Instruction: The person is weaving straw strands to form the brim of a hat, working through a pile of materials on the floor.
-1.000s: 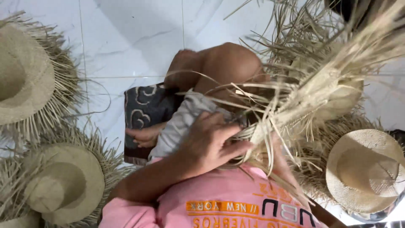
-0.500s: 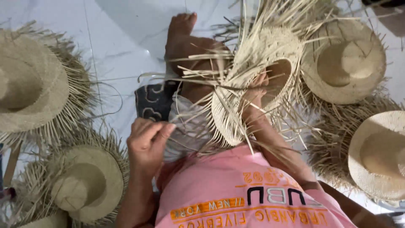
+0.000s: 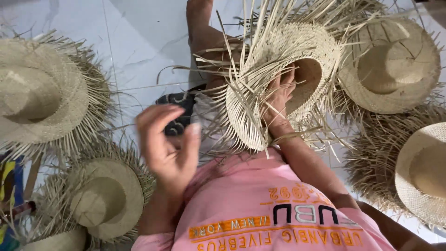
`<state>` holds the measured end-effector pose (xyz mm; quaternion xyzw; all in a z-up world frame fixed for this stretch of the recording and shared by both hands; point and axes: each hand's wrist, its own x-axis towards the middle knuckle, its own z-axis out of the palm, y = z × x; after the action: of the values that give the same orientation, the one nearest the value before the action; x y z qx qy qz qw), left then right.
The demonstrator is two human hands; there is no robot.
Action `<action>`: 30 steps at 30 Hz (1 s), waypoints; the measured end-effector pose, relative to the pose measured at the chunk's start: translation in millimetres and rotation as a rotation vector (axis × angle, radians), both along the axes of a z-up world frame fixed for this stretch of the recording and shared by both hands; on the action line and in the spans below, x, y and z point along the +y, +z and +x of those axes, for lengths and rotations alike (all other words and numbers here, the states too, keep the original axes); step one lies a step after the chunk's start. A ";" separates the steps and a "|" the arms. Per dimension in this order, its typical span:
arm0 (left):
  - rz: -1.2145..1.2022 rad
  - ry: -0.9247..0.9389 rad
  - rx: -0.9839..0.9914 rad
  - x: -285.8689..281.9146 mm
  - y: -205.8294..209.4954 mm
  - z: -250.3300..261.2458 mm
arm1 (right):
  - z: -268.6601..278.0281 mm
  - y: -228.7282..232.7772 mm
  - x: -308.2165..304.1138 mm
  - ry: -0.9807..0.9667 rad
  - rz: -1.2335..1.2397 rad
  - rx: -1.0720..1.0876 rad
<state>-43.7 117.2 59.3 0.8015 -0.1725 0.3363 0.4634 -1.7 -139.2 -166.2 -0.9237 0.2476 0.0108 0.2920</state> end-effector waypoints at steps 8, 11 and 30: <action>-0.257 -0.281 0.441 -57.9 -41.0 45.4 | -11.8 -7.0 -9.9 -0.046 -0.015 -0.358; -0.265 -0.322 0.632 -58.2 -44.5 42.2 | -22.2 2.1 -11.1 0.020 0.051 -0.466; -0.215 -0.920 0.480 -22.3 51.5 172.2 | -31.4 -2.5 3.6 0.080 0.171 -0.553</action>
<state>128.5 94.9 110.9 0.6454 -0.3599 -0.0792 0.6690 -33.1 -135.5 -168.7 -0.8727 0.1204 -0.2089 0.4246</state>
